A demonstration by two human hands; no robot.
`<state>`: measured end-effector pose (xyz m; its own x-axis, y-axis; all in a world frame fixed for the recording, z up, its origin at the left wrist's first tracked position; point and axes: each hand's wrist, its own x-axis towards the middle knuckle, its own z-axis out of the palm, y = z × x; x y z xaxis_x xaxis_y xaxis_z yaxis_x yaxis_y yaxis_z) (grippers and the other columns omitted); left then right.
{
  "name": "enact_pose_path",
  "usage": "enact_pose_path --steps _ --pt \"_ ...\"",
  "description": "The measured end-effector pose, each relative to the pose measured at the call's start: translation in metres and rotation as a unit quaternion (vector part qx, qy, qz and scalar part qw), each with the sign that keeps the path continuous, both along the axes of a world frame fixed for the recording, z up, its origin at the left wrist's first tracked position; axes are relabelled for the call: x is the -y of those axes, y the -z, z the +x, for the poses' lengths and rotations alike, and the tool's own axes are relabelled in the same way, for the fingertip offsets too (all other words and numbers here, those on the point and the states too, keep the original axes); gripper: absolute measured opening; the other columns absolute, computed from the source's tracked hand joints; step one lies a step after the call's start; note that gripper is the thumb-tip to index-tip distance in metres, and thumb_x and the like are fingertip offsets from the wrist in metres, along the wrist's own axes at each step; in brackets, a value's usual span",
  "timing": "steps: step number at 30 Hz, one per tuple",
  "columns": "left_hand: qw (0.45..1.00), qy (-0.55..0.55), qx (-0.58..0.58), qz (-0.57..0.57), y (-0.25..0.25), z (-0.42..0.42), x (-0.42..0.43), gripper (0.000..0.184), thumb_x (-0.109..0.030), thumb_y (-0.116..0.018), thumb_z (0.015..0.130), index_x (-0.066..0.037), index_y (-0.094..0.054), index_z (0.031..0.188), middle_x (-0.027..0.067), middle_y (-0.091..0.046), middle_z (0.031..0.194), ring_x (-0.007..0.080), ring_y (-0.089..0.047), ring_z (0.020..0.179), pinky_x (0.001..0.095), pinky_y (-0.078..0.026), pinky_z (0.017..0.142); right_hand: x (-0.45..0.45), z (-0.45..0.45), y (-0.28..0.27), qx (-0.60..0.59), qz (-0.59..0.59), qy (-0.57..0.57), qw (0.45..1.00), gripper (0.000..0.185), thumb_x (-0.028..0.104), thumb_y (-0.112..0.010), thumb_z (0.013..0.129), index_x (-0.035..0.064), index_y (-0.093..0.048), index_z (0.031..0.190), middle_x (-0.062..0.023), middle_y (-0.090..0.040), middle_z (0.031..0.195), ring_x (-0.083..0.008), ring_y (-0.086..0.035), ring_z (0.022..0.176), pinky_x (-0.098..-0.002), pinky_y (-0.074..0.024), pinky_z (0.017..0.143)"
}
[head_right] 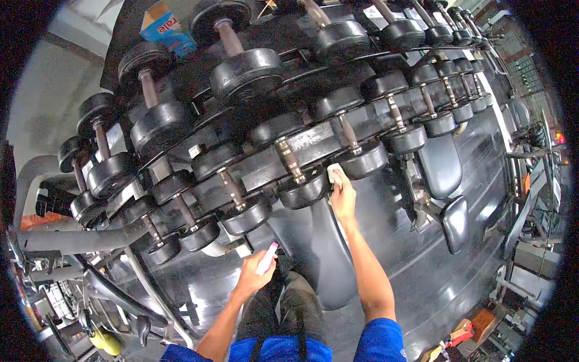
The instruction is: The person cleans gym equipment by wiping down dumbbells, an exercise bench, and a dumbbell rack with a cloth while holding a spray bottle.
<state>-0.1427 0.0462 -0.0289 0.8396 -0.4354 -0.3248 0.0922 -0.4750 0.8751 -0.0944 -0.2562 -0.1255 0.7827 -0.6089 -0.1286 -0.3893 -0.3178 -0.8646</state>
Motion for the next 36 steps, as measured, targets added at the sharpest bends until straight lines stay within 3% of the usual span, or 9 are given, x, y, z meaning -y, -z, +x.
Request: enact_pose_path --steps 7,11,14,18,21,27,30,33,36 --pt "1.0 0.007 0.023 -0.018 0.0 0.007 0.002 0.013 -0.008 -0.066 0.083 -0.003 -0.067 0.095 0.0119 -0.065 0.071 0.0175 -0.062 0.06 0.0315 -0.048 0.057 -0.025 0.032 0.03 0.081 0.008 0.072 0.994 0.032 0.015 -0.048 0.103 0.0042 -0.055 0.132 -0.0144 -0.064 0.125 -0.0261 -0.06 0.117 -0.0332 -0.043 0.101" --pt "1.0 0.001 0.016 0.001 -0.001 0.009 -0.001 0.012 -0.008 -0.066 0.084 -0.003 -0.067 0.094 0.0114 -0.066 0.073 0.0181 -0.062 0.061 0.0314 -0.049 0.058 -0.034 0.029 -0.003 -0.013 0.036 0.058 0.998 0.033 0.017 -0.044 0.104 0.0025 -0.054 0.133 -0.014 -0.06 0.132 -0.0276 -0.055 0.124 -0.0344 -0.0404 0.105" --pt "1.0 0.015 -0.005 0.014 0.0 0.009 -0.004 0.018 -0.004 -0.066 0.08 -0.002 -0.065 0.098 0.017 -0.068 0.083 0.0339 -0.068 0.073 0.0401 -0.053 0.066 -0.049 -0.003 -0.006 0.052 -0.164 -0.051 0.984 0.04 0.007 -0.054 0.095 0.0083 -0.055 0.134 -0.0147 -0.06 0.132 -0.032 -0.055 0.124 -0.042 -0.0402 0.107" --pt "1.0 -0.002 0.026 -0.013 0.001 0.002 -0.004 0.015 -0.004 -0.066 0.081 -0.002 -0.066 0.096 0.0142 -0.067 0.078 0.0261 -0.065 0.067 0.0359 -0.051 0.062 -0.079 -0.039 -0.02 0.013 -0.323 -0.256 0.911 0.058 0.0 -0.063 0.079 0.0155 -0.057 0.135 -0.0134 -0.059 0.132 -0.0325 -0.055 0.123 -0.0465 -0.0407 0.108" --pt "0.999 -0.019 0.031 -0.021 0.0 -0.005 -0.007 0.01 -0.007 -0.068 0.084 -0.003 -0.067 0.094 0.0092 -0.065 0.071 0.0136 -0.06 0.06 0.0296 -0.048 0.057 -0.105 -0.057 -0.018 0.044 -0.257 -0.291 0.92 0.06 0.0 -0.064 0.076 0.0195 -0.058 0.132 -0.0128 -0.06 0.132 -0.0307 -0.057 0.12 -0.0462 -0.044 0.106" --pt "0.998 -0.028 0.048 -0.023 -0.006 -0.016 -0.032 0.011 -0.006 -0.068 0.084 -0.002 -0.068 0.094 0.0085 -0.065 0.071 0.013 -0.061 0.059 0.0292 -0.048 0.056 -0.131 -0.092 0.011 -0.108 0.12 -0.11 0.981 0.038 0.003 -0.057 0.092 0.0085 -0.058 0.13 -0.0162 -0.063 0.126 -0.0313 -0.057 0.121 -0.0355 -0.0456 0.1" --pt "0.997 -0.035 0.064 -0.023 -0.007 -0.027 -0.049 0.012 -0.005 -0.067 0.083 -0.003 -0.067 0.095 0.0107 -0.065 0.073 0.0176 -0.063 0.061 0.0315 -0.049 0.057 -0.13 -0.111 0.043 0.027 0.152 0.056 0.987 0.031 0.013 -0.05 0.1 0.0014 -0.056 0.128 -0.013 -0.064 0.123 -0.0254 -0.061 0.112 -0.0347 -0.0452 0.097" --pt "0.998 -0.046 0.039 -0.027 -0.016 -0.03 -0.066 0.013 -0.004 -0.067 0.082 -0.003 -0.065 0.095 0.0149 -0.064 0.076 0.0263 -0.065 0.062 0.0363 -0.05 0.059 -0.12 -0.075 -0.042 0.086 0.109 0.185 0.973 0.033 0.015 -0.047 0.103 -0.0045 -0.052 0.131 -0.0118 -0.061 0.122 -0.019 -0.056 0.112 -0.0314 -0.0409 0.099" --pt "0.998 -0.051 0.031 -0.019 -0.016 -0.041 -0.083 0.014 -0.004 -0.067 0.081 -0.003 -0.066 0.095 0.0146 -0.064 0.075 0.0259 -0.065 0.062 0.0361 -0.05 0.058 -0.089 -0.031 -0.037 0.174 0.058 0.211 0.96 0.033 0.016 -0.049 0.103 -0.0064 -0.054 0.127 -0.0155 -0.062 0.123 -0.0221 -0.057 0.114 -0.0332 -0.0424 0.1"
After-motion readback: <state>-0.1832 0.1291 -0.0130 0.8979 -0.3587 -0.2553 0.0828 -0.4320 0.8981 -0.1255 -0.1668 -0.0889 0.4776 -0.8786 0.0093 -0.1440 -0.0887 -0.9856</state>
